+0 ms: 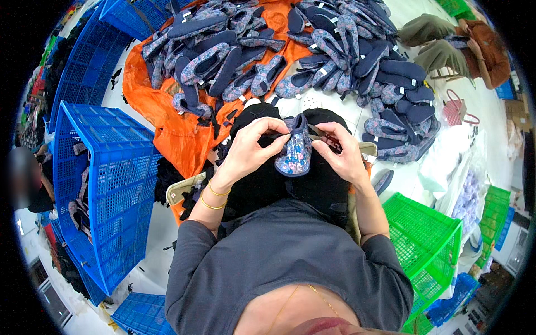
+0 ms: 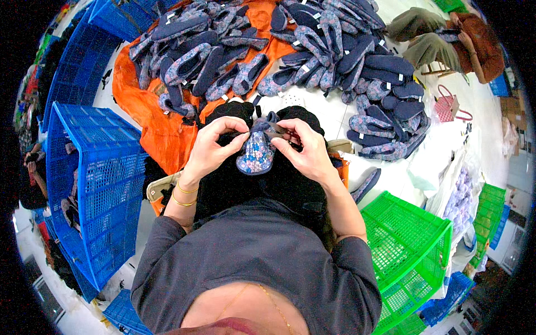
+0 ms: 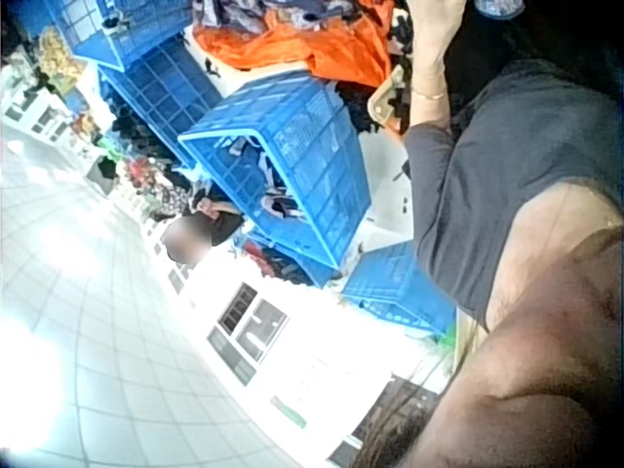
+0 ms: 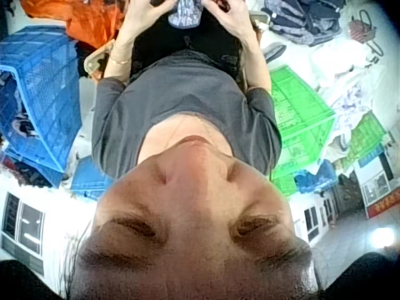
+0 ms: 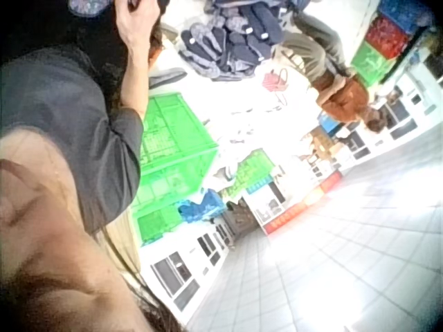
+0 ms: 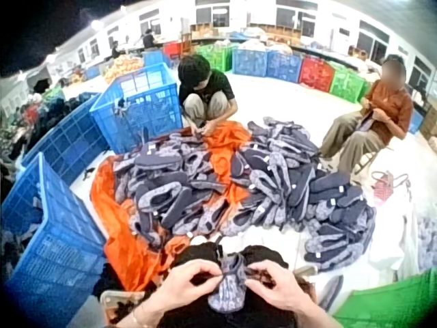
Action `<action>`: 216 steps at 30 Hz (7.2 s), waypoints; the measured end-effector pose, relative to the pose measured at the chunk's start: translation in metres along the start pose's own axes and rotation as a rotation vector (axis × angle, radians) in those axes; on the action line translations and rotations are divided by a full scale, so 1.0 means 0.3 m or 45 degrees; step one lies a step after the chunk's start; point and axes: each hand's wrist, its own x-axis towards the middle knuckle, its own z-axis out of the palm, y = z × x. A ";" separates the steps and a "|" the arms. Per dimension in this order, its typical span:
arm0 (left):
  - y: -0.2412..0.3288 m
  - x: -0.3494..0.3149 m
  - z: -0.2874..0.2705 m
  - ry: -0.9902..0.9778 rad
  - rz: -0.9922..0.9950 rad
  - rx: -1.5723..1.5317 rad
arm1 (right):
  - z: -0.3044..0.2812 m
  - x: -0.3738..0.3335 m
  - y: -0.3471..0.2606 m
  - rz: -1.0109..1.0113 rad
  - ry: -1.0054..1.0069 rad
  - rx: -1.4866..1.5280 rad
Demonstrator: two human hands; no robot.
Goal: The person sits on the floor and assembles slippers by hand. They pick up a slipper sole and a fabric upper, align the edges, and fold the fabric over the sole to secure it. The person handles the items one at a time, repeatedly folding and pressing the fabric onto the sole before placing the finished slipper aside.
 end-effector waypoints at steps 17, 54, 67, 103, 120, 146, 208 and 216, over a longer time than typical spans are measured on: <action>-0.016 -0.003 -0.001 0.007 0.146 0.050 | 0.009 0.085 0.018 -0.015 -0.226 0.175; 0.138 0.197 -0.070 -0.310 0.648 0.267 | -0.065 0.137 -0.186 -0.097 -0.329 -0.574; 0.111 0.199 -0.071 -0.244 0.592 0.189 | -0.094 0.112 -0.125 0.110 -0.291 -0.254; -0.076 -0.149 0.026 -0.270 -0.417 -0.966 | 0.053 -0.026 -0.112 -0.584 -0.300 -0.129; -0.025 -0.067 0.114 0.041 -0.191 -1.055 | 0.041 -0.059 -0.092 0.129 0.431 0.507; 0.031 0.076 0.066 0.179 0.066 -0.513 | 0.056 -0.039 -0.072 0.155 0.192 0.577; -0.040 0.050 0.053 -0.033 -0.217 -1.308 | -0.111 0.091 -0.015 -0.020 0.437 0.281; -0.032 0.032 0.062 -0.077 -0.304 -1.370 | -0.037 0.095 -0.092 -0.375 0.303 0.350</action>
